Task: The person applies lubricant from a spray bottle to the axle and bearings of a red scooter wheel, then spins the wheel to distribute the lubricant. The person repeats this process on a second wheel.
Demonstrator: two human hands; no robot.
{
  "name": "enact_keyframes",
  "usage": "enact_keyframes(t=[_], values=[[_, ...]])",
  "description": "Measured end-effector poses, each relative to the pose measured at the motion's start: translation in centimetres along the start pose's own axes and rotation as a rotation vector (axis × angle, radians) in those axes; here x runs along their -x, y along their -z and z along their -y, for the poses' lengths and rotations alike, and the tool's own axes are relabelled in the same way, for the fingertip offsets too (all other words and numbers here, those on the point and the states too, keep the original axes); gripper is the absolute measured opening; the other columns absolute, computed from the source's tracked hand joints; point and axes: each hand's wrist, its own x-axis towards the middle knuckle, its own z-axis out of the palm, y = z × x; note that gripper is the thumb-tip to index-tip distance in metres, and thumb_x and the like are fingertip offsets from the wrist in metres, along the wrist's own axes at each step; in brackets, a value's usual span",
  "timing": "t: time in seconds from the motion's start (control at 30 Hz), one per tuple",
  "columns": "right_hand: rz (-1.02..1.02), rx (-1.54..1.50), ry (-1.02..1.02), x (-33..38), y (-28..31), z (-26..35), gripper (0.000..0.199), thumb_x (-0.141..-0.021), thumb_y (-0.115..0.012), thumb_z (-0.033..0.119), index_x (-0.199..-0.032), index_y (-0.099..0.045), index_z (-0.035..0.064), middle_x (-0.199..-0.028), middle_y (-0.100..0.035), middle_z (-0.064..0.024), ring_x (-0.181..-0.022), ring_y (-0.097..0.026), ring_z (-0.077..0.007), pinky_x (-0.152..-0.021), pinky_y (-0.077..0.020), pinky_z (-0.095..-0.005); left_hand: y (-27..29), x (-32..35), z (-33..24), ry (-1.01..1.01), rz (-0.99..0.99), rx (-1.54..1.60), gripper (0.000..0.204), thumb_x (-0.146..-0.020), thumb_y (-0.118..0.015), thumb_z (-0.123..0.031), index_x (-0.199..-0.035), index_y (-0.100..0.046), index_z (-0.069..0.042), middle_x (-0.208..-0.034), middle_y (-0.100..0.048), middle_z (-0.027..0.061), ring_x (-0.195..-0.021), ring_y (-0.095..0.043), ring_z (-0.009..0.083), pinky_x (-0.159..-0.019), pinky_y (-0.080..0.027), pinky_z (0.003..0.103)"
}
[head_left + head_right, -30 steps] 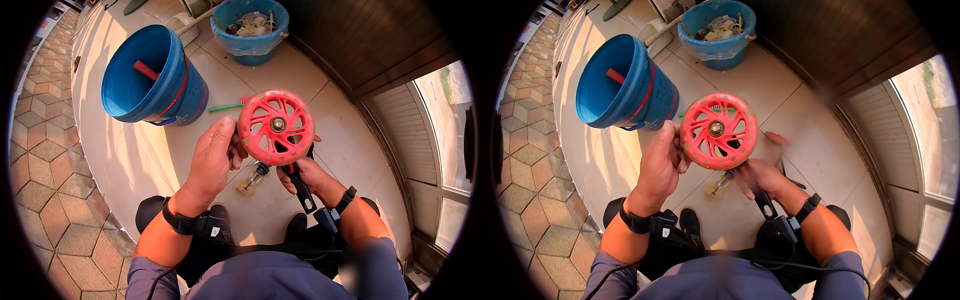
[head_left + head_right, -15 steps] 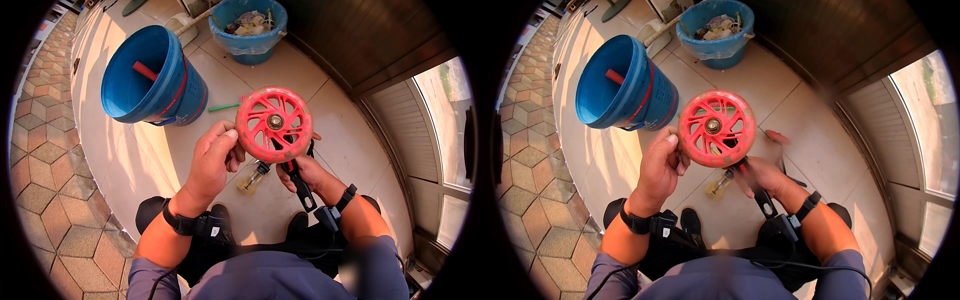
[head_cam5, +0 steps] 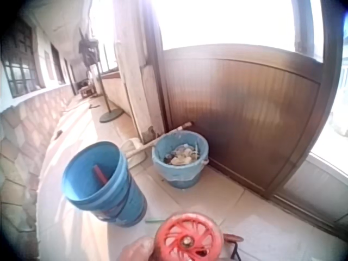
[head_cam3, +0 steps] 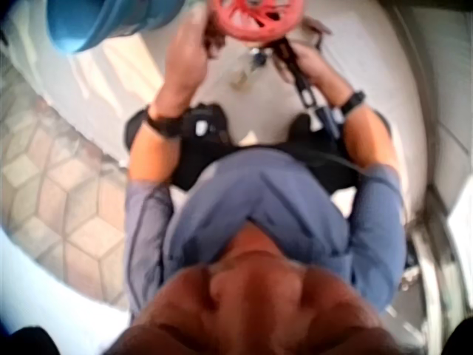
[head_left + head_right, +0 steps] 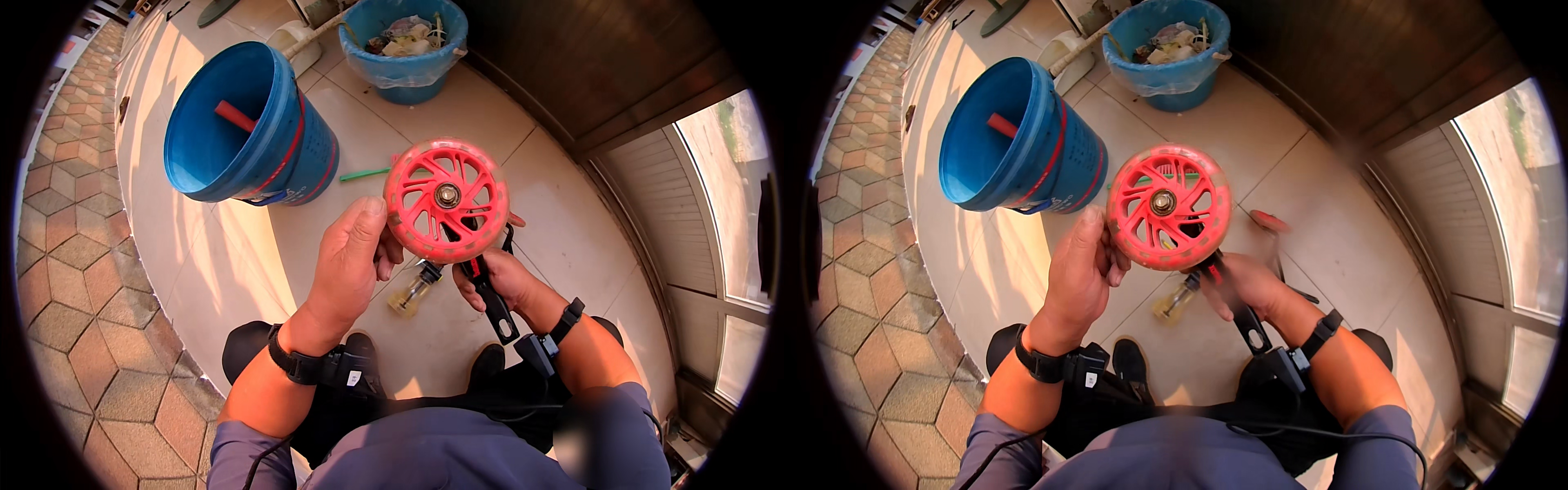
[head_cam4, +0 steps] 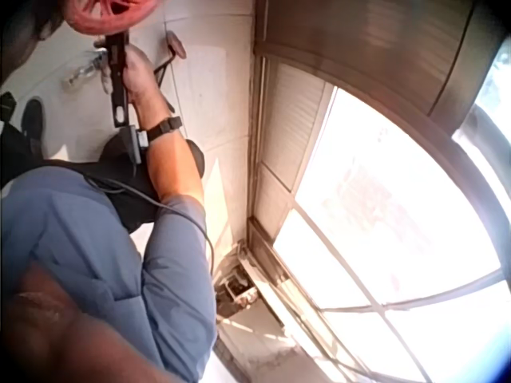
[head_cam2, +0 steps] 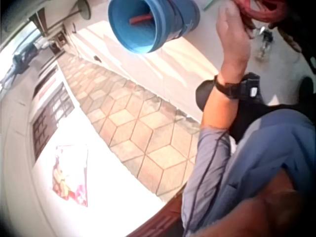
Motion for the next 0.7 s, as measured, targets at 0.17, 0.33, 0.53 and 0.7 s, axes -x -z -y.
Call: enact_keyframes(t=[0.17,0.33,0.53,0.7], values=[[-0.019,0.004,0.002,-0.1,0.0,-0.1,0.046,-0.107,-0.044,0.037,-0.120,-0.063,-0.0029,-0.062,-0.057,-0.0084,-0.043,-0.052,-0.0181,-0.043,-0.0406,-0.0300,-2.1,1.8,0.1,0.056,0.113,-0.161,0.037,-0.109,-0.050,-0.038,-0.097,-0.061,-0.005,-0.075,-0.059,0.0008,-0.061,-0.048,0.0049,-0.056,-0.040,0.022],[-0.029,-0.011,0.043,0.1,-0.9,0.5,0.047,-0.107,-0.045,0.038,-0.120,-0.063,-0.0031,-0.062,-0.057,-0.0082,-0.043,-0.053,-0.0179,-0.043,-0.0406,-0.0299,0.4,1.8,0.7,0.129,0.068,-0.032,0.031,-0.108,-0.049,-0.030,-0.098,-0.062,-0.005,-0.073,-0.059,0.0005,-0.060,-0.047,0.0045,-0.054,-0.038,0.022],[-0.008,0.041,0.027,0.0,-0.2,0.0,0.048,-0.106,-0.042,0.041,-0.097,-0.062,-0.0011,-0.061,-0.054,-0.0065,-0.043,-0.052,-0.0162,-0.042,-0.0436,-0.0281,0.2,-0.9,-0.2,0.000,-0.004,0.028,0.031,-0.108,-0.052,-0.032,-0.098,-0.063,-0.005,-0.074,-0.058,-0.0001,-0.061,-0.046,0.0046,-0.055,-0.039,0.022],[-0.061,0.069,0.003,-0.1,-1.2,0.6,0.056,-0.106,-0.039,0.045,-0.070,-0.054,0.0044,-0.057,-0.052,-0.0065,-0.041,-0.052,-0.0161,-0.042,-0.0450,-0.0265,-2.1,3.3,1.4,0.057,0.209,-0.214,0.025,-0.106,-0.052,-0.027,-0.099,-0.062,-0.005,-0.074,-0.059,0.0016,-0.057,-0.047,0.0063,-0.052,-0.039,0.023]])
